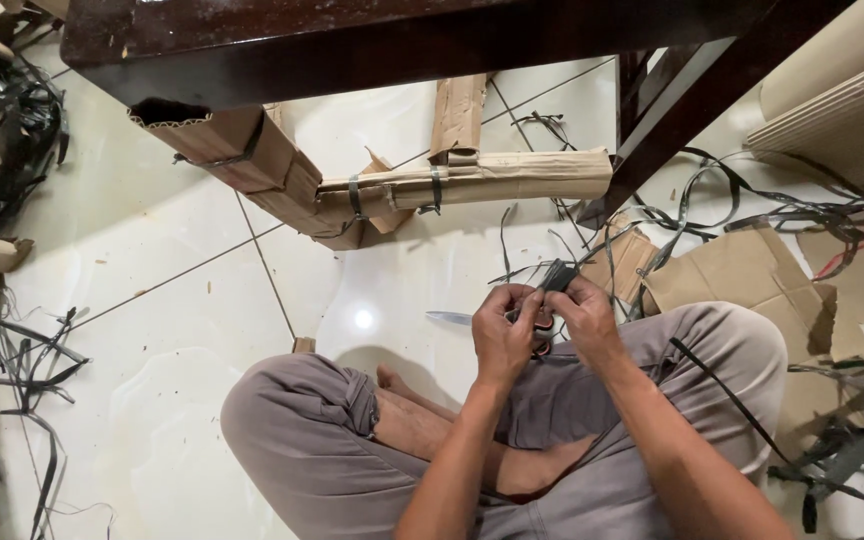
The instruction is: Wrapping chair legs with protective cardboard and securing them with plastic ties using scissors.
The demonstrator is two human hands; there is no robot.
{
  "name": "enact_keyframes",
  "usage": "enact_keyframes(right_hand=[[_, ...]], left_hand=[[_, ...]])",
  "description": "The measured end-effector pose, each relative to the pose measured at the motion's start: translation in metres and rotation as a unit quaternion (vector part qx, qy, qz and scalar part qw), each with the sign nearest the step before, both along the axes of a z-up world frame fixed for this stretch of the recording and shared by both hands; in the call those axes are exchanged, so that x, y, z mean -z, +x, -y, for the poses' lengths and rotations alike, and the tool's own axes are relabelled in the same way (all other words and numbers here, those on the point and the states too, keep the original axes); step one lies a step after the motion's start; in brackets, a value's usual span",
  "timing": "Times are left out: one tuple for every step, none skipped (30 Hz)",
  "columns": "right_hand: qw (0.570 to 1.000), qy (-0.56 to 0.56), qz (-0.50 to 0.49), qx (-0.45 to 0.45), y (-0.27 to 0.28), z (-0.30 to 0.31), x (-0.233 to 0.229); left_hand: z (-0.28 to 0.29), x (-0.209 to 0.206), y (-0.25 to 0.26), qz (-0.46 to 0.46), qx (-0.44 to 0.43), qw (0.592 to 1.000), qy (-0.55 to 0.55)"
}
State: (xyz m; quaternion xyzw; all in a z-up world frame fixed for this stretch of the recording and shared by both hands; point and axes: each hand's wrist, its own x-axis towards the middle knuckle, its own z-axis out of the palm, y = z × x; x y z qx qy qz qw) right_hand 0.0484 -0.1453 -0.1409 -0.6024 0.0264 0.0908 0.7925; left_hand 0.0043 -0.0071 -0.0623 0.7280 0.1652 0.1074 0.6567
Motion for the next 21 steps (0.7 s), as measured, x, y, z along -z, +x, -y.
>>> enact_keyframes(right_hand=[[1.000, 0.000, 0.001, -0.001, 0.000, 0.002, 0.007], [0.999, -0.048, -0.020, -0.006, -0.001, 0.003, 0.014], [0.995, -0.095, -0.041, -0.011, -0.001, 0.005, 0.021], [0.995, -0.096, -0.040, -0.012, -0.002, -0.001, -0.005], [0.997, -0.029, -0.073, 0.025, -0.004, -0.006, -0.032], [0.992, 0.037, -0.106, 0.062, -0.006, -0.012, -0.058], [0.992, 0.037, -0.105, 0.063, 0.000, -0.002, -0.054], [0.979, 0.062, -0.171, 0.088, 0.006, 0.007, -0.051], [0.962, 0.085, -0.235, 0.110, 0.013, 0.017, -0.048], [0.962, 0.084, -0.234, 0.110, 0.014, 0.021, -0.053], [0.957, 0.120, -0.228, 0.133, 0.015, 0.025, -0.059], [0.950, 0.155, -0.222, 0.156, 0.017, 0.028, -0.064], [0.950, 0.156, -0.222, 0.155, 0.019, 0.036, -0.056], [0.940, 0.173, -0.209, 0.208, 0.021, 0.044, -0.049], [0.926, 0.190, -0.195, 0.260, 0.024, 0.053, -0.042], [0.927, 0.190, -0.194, 0.260, 0.030, 0.062, -0.040], [0.920, 0.179, -0.189, 0.293, 0.035, 0.071, -0.039], [0.912, 0.168, -0.184, 0.325, 0.040, 0.080, -0.038], [0.913, 0.168, -0.184, 0.324, 0.044, 0.088, -0.029], [0.906, 0.137, -0.138, 0.375, 0.048, 0.097, -0.020], [0.895, 0.107, -0.091, 0.424, 0.053, 0.105, -0.012]], left_hand=[[0.000, 0.003, 0.000, 0.001, -0.001, 1.000, 0.000], [-0.001, 0.006, 0.001, 0.039, 0.002, 0.997, 0.061], [-0.001, 0.009, 0.001, 0.076, 0.005, 0.990, 0.120], [0.000, 0.004, 0.001, 0.077, 0.004, 0.990, 0.120], [0.002, -0.001, 0.000, 0.070, -0.003, 0.996, 0.047], [0.004, -0.006, -0.001, 0.063, -0.010, 0.998, -0.026], [0.003, -0.014, 0.002, 0.064, -0.008, 0.998, -0.027], [0.002, -0.021, 0.005, 0.046, -0.059, 0.987, -0.146], [0.001, -0.028, 0.008, 0.027, -0.110, 0.958, -0.263], [-0.010, -0.015, 0.013, 0.028, -0.110, 0.958, -0.264], [-0.021, -0.003, 0.018, 0.023, -0.175, 0.938, -0.297], [-0.033, 0.010, 0.023, 0.017, -0.239, 0.913, -0.329], [-0.046, 0.010, 0.025, 0.017, -0.240, 0.913, -0.329], [-0.058, 0.010, 0.026, 0.014, -0.308, 0.902, -0.302], [-0.070, 0.009, 0.028, 0.012, -0.375, 0.885, -0.275], [-0.084, 0.022, 0.030, 0.013, -0.375, 0.885, -0.275], [-0.097, 0.034, 0.032, 0.021, -0.422, 0.871, -0.252], [-0.111, 0.047, 0.034, 0.030, -0.468, 0.853, -0.228], [-0.114, 0.046, 0.032, 0.030, -0.469, 0.853, -0.229], [-0.118, 0.046, 0.030, 0.032, -0.488, 0.846, -0.215], [-0.123, 0.045, 0.029, 0.034, -0.506, 0.838, -0.201]])
